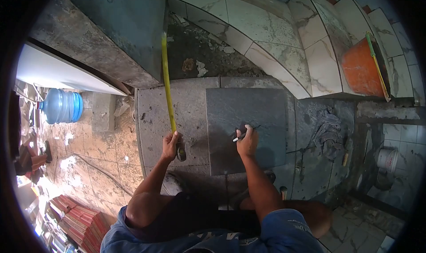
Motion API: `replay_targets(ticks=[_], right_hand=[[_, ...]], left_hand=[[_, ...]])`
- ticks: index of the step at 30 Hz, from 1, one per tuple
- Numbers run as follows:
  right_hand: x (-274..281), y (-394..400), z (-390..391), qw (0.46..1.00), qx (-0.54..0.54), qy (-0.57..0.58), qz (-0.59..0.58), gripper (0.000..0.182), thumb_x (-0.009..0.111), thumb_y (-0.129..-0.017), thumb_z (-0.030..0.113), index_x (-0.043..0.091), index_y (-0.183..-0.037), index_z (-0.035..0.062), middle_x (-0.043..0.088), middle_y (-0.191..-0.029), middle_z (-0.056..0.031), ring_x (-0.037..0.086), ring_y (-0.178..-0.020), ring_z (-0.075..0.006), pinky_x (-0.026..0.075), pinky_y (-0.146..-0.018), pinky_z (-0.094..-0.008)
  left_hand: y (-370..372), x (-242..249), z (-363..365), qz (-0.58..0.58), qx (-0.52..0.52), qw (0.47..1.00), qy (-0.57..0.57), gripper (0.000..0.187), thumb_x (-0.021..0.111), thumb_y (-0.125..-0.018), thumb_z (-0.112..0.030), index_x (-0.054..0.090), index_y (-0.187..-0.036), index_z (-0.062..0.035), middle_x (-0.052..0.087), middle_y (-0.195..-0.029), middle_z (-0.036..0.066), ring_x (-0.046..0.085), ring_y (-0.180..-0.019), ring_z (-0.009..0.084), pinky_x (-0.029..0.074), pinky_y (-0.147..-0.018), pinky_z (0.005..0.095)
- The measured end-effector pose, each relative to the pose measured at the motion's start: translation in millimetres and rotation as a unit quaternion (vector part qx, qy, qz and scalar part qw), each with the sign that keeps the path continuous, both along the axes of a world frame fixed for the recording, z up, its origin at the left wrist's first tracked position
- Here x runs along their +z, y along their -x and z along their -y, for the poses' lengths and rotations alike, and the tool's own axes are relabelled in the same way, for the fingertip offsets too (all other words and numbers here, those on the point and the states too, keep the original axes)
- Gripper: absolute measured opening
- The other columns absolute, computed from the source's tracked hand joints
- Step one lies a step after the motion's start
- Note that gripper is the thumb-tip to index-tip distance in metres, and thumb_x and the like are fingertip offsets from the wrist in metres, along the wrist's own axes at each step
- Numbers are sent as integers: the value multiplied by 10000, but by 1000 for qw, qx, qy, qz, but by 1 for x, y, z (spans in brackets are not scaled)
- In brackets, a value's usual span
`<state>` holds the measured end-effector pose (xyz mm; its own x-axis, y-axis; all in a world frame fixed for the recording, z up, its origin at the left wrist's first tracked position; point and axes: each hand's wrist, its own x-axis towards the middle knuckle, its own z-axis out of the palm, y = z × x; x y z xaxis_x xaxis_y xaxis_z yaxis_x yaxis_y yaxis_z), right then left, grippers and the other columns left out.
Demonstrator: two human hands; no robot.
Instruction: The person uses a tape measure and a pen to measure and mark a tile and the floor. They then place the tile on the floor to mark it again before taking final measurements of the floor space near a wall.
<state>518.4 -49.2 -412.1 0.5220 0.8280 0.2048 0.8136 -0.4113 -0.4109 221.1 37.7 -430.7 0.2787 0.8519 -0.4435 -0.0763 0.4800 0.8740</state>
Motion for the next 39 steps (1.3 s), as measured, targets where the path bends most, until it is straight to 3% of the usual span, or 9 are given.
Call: replay_targets(ticks=[3, 10, 16, 19, 21, 22, 24, 30, 39], right_hand=[[-1, -1, 0, 1000, 7, -6, 9, 406, 712, -778, 219, 522, -1097, 56, 577, -956, -185, 537, -908, -390, 428, -762, -466], [-2, -1, 1, 1000, 8, -4, 3, 410, 711, -783, 226, 518, -1104, 61, 574, -948, -185, 538, -904, -390, 427, -765, -465], [-6, -2, 1, 1000, 10, -4, 5, 417, 712, -781, 229, 514, -1108, 62, 564, -962, -182, 536, -918, -387, 429, -769, -464], [-5, -1, 1, 1000, 4, 0, 2, 420, 713, -780, 231, 514, -1109, 61, 562, -970, -183, 533, -927, -385, 429, -775, -463], [-4, -1, 2, 1000, -4, 10, -7, 423, 713, -780, 233, 513, -1110, 61, 562, -969, -184, 534, -927, -385, 431, -777, -461], [-5, -1, 2, 1000, -5, 10, -7, 423, 713, -780, 233, 513, -1110, 61, 562, -969, -184, 534, -927, -385, 431, -777, -461], [-6, -1, 2, 1000, -1, 7, 1, 423, 714, -779, 234, 513, -1109, 62, 560, -969, -183, 536, -921, -384, 433, -774, -459], [-6, 0, 2, 1000, -6, 7, -2, 426, 718, -775, 239, 518, -1109, 67, 561, -977, -178, 533, -937, -379, 429, -790, -457], [-6, -1, 1, 1000, -9, 26, -4, 428, 715, -788, 221, 514, -1131, 63, 565, -1020, -181, 532, -967, -374, 435, -816, -449]], left_hand=[[-4, 13, 0, 36, 24, 999, 20, 231, 547, -954, -275, 539, -884, -55, 494, -699, -39, 449, -611, 60, 388, -548, 228], [-5, 13, 1, 54, 27, 998, -6, 228, 552, -951, -229, 468, -1048, -42, 505, -721, -4, 468, -599, 76, 399, -531, 243], [-4, -1, 3, -77, 38, 996, -13, 307, 594, -920, -259, 477, -1072, -20, 556, -711, 47, 523, -620, 110, 431, -551, 281], [-4, -5, 5, -186, 0, 980, -74, 317, 639, -876, -255, 515, -1011, 3, 590, -697, 109, 577, -631, 185, 456, -576, 331], [-8, 1, 8, -317, -32, 928, -196, 293, 651, -842, -231, 536, -927, 25, 605, -701, 172, 605, -625, 307, 469, -595, 387], [-10, 7, 9, -317, -32, 928, -195, 293, 651, -842, -231, 536, -927, 25, 605, -701, 172, 605, -625, 307, 469, -595, 387], [-12, 16, 9, -375, -96, 908, -163, 284, 644, -822, -231, 535, -878, 26, 606, -767, 218, 595, -703, 403, 473, -650, 439], [-13, 7, 19, -462, -132, 857, -187, 300, 603, -846, -273, 503, -921, -1, 558, -944, 231, 561, -867, 420, 453, -742, 492], [-16, 17, 20, -477, -131, 852, -170, 302, 606, -842, -289, 494, -935, -25, 562, -942, 195, 572, -873, 400, 463, -730, 480]])
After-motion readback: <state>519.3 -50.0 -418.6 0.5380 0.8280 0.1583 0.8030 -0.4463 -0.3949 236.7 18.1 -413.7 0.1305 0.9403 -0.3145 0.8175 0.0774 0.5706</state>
